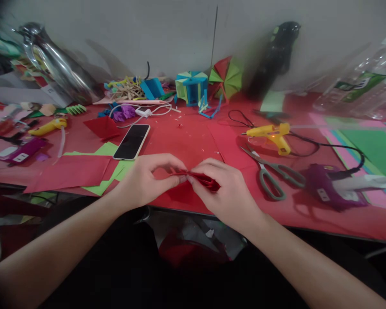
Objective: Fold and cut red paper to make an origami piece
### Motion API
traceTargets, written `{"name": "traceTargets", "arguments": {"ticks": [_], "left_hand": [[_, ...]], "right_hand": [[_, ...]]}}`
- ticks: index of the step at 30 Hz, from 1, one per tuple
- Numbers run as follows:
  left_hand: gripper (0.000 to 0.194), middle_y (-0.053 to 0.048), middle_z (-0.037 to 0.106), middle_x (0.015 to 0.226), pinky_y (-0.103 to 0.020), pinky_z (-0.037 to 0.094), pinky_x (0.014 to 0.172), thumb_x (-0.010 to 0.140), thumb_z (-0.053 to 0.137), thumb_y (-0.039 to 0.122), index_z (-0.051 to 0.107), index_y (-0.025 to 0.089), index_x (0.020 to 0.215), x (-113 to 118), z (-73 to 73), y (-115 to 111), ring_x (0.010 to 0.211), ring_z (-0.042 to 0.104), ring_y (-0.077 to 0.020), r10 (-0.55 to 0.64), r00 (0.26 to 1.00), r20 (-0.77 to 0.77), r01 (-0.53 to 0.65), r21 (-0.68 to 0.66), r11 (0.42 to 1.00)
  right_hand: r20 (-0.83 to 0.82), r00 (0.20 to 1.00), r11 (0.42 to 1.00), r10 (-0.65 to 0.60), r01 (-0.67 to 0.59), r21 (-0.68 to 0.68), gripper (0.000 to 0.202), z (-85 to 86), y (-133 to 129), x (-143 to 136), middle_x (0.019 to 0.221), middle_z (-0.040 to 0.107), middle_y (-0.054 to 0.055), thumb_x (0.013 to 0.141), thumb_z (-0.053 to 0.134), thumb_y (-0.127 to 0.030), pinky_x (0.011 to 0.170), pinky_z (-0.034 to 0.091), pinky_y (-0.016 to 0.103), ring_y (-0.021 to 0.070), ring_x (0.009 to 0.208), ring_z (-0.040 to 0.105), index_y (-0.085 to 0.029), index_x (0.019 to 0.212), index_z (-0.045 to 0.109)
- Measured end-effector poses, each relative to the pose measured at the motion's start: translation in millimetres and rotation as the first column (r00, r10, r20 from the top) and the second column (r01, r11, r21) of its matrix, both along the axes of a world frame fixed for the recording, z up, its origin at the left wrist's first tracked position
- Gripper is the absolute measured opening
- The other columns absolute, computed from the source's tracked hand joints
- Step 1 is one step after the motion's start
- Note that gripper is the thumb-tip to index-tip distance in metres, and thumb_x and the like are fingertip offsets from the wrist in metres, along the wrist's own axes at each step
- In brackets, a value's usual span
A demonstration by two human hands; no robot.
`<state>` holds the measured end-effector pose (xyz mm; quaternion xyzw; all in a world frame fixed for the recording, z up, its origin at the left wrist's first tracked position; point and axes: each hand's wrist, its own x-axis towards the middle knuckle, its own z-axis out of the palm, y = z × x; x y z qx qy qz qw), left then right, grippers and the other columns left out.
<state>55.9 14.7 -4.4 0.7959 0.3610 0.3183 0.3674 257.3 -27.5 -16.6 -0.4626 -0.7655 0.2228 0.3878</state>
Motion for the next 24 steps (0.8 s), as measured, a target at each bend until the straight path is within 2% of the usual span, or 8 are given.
{"name": "traceTargets", "arguments": {"ticks": [4,6,13,17,24], "left_hand": [[0.011,-0.002,0.075,0.088,-0.022,0.054,0.075,0.083,0.072,0.021,0.071,0.015,0.093,-3.1,5.7,3.8,0.081,0.069,-0.0132,-0.067,0.997,0.025,0.07,-0.155,0.985],[0.011,-0.002,0.076,0.087,-0.022,0.056,0.074,0.082,0.072,0.021,0.072,0.015,0.092,-4.7,8.2,4.5,0.08,0.07,-0.0145,-0.081,0.996,0.027,0.084,-0.175,0.981],[0.007,-0.001,0.077,0.083,-0.023,0.056,0.071,0.085,0.07,0.022,0.076,0.018,0.088,-3.5,11.7,-2.9,0.075,0.072,-0.0149,-0.014,1.0,-0.013,0.014,0.009,1.0],[0.006,0.0,0.079,0.084,-0.022,0.057,0.072,0.084,0.072,0.022,0.077,0.019,0.088,-1.8,11.8,-5.3,0.077,0.073,-0.0159,0.018,1.0,-0.012,-0.017,0.05,0.999],[0.008,0.0,0.079,0.088,-0.02,0.056,0.076,0.085,0.071,0.018,0.077,0.019,0.09,-0.8,9.9,-5.7,0.08,0.074,-0.0147,0.012,1.0,-0.019,-0.009,0.151,0.988]], "right_hand": [[0.015,0.998,0.989,0.06,-0.058,-0.135,0.009,7.9,1.5,3.7,0.082,0.066,0.001,0.092,0.061,-0.02,0.066,0.047,0.027,0.0128,0.071,0.06,-0.02,0.087,0.069],[0.031,0.996,0.985,0.085,-0.08,-0.15,0.011,10.7,2.8,7.1,0.079,0.065,0.0,0.093,0.061,-0.022,0.063,0.046,0.027,0.0125,0.067,0.058,-0.02,0.084,0.068],[0.093,0.985,0.989,0.146,-0.145,-0.018,0.007,14.6,3.8,15.4,0.089,0.068,0.003,0.091,0.062,-0.019,0.068,0.05,0.027,0.0139,0.075,0.062,-0.021,0.092,0.069],[0.157,0.975,0.981,0.157,-0.172,0.085,0.009,15.2,2.4,17.1,0.096,0.07,0.004,0.091,0.063,-0.017,0.072,0.051,0.027,0.0149,0.08,0.064,-0.021,0.095,0.068],[0.219,0.966,0.968,0.14,-0.18,0.174,0.01,15.7,0.9,17.1,0.098,0.07,0.004,0.091,0.061,-0.014,0.078,0.053,0.025,0.0135,0.084,0.066,-0.019,0.097,0.067]]}}
